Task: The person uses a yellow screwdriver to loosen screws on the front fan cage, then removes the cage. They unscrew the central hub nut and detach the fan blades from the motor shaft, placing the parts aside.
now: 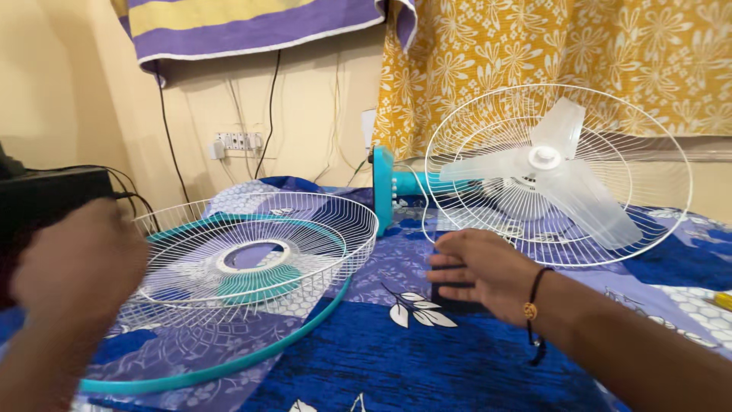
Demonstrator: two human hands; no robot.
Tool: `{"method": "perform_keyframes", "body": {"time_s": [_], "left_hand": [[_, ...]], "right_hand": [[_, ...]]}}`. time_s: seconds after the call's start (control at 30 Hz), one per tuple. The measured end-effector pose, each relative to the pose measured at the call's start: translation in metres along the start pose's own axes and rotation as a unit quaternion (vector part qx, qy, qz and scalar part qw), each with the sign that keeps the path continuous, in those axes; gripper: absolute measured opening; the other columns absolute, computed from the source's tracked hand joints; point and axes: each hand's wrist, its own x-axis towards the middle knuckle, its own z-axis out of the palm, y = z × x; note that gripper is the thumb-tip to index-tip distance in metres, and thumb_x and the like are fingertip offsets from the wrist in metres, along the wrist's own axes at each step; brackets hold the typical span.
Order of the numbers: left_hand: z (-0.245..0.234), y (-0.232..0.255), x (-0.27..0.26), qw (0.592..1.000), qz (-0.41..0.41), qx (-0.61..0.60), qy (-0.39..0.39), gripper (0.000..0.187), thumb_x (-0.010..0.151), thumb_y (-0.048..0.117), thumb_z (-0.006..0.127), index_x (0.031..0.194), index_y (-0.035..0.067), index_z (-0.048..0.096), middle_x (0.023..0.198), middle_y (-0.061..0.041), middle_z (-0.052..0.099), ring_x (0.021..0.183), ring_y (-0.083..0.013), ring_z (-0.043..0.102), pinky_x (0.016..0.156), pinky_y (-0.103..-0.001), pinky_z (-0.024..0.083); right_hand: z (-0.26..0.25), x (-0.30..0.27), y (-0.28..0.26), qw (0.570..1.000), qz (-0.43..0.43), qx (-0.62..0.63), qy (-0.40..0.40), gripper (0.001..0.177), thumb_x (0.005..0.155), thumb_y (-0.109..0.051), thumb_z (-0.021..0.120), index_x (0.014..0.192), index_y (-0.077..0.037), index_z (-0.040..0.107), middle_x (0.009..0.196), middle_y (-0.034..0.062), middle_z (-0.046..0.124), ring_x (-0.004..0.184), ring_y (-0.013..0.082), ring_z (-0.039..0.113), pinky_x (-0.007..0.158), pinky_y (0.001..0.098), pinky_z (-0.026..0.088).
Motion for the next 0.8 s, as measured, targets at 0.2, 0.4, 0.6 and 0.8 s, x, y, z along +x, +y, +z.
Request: {"method": "perform_keyframes", "body": {"time_s": [0.2,0.4,0.6,0.8], "left_hand": [[0.029,0.098,-0.044,0.960,0.244,-0.122,0.070,0.039,0.091,0.038,0.064,0.120,0.013,0.072,0.106,-0.016,0.075,0.101,-0.0377,0.070,0.089,-0.052,0.053],[0.064,0.211,-0.096,0.928,0.297,-0.211,-0.076,0.035,0.087,0.038,0.066,0.114,0.017,0.074,0.107,-0.013,0.075,0.104,-0.0347,0.069,0.088,-0.051,0.052],[0.112,0.305,-0.142,0.860,0.218,-0.375,-0.270,0.039,0.082,0.037,0.072,0.112,0.013,0.077,0.106,-0.012,0.079,0.100,-0.0282,0.076,0.090,-0.039,0.057],[0.152,0.338,-0.166,0.827,0.141,-0.432,-0.332,0.050,0.079,0.030,0.076,0.123,0.007,0.068,0.115,-0.020,0.074,0.108,-0.0309,0.072,0.092,-0.038,0.054]], "right_hand": [[-0.036,-0.012,0.002,0.998,-0.006,-0.013,0.054,0.023,0.100,-0.027,0.058,0.115,-0.009,0.058,0.113,0.0112,0.066,0.106,0.0279,0.068,0.090,0.0463,0.057],[-0.116,-0.031,-0.002,0.992,-0.043,-0.070,0.097,0.024,0.095,-0.017,0.055,0.117,-0.008,0.062,0.110,0.0095,0.068,0.103,0.0253,0.070,0.088,0.0445,0.058],[-0.221,-0.058,0.002,0.967,0.005,-0.047,0.252,0.029,0.101,-0.025,0.056,0.122,-0.006,0.061,0.118,0.0128,0.071,0.106,0.0268,0.069,0.086,0.0441,0.055],[-0.298,-0.039,0.027,0.943,0.022,0.077,0.324,0.043,0.097,-0.016,0.057,0.137,-0.001,0.051,0.133,0.0209,0.063,0.116,0.0326,0.065,0.094,0.0434,0.055]]}}
